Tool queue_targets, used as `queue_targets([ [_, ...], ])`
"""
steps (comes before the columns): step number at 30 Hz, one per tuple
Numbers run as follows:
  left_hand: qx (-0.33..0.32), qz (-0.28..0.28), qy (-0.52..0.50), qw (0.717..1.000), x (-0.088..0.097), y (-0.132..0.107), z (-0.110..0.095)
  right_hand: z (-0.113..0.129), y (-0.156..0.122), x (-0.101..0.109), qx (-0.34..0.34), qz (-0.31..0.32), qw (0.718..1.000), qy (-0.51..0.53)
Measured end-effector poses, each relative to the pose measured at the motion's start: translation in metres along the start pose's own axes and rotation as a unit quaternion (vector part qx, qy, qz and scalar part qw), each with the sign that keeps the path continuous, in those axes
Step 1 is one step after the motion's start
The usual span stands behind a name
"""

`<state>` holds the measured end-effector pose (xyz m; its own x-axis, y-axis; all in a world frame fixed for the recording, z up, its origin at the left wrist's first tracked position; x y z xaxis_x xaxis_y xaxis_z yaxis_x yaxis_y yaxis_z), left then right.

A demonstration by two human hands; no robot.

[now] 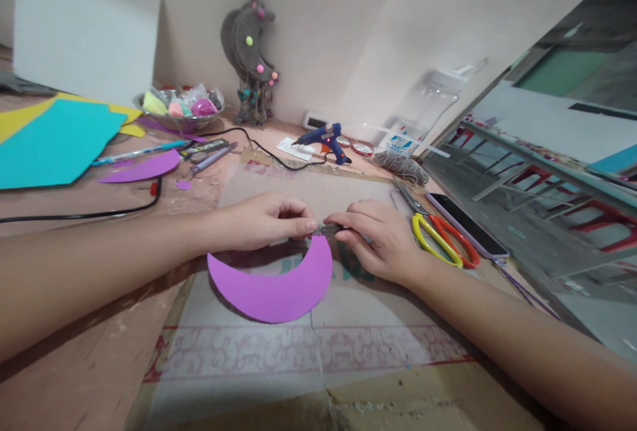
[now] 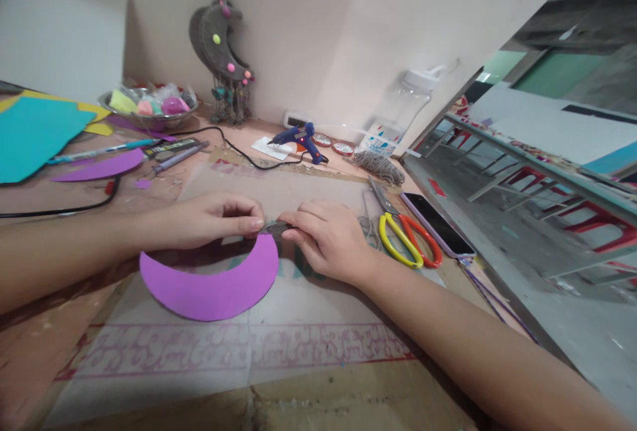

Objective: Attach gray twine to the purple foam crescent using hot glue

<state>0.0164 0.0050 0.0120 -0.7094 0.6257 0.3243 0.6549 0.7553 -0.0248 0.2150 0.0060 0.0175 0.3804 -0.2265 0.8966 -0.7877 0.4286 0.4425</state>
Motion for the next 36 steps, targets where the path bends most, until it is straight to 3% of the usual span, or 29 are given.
queue_targets([
  [13,0.012,-0.013,-0.028,0.999,-0.0006,-0.0001,0.0008,0.001,-0.0006,0.0003,0.019,-0.012,1.0,0.001],
  [36,-0.009,-0.005,0.027,1.0,0.0009,-0.0004,0.0001,0.0025,0.0008,-0.0007,-0.001,0.013,1.0,0.013],
])
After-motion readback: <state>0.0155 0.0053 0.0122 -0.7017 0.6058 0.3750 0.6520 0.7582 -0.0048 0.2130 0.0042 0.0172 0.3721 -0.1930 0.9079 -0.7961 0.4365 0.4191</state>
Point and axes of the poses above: each hand's wrist, its own y-axis towards the middle knuckle, its own x-axis out of the back of the hand, z = x × y, the point moved 2 cm from there along y, towards the middle knuckle, and after that the axes turned 1 degree about -z, right-handed, at the moved point
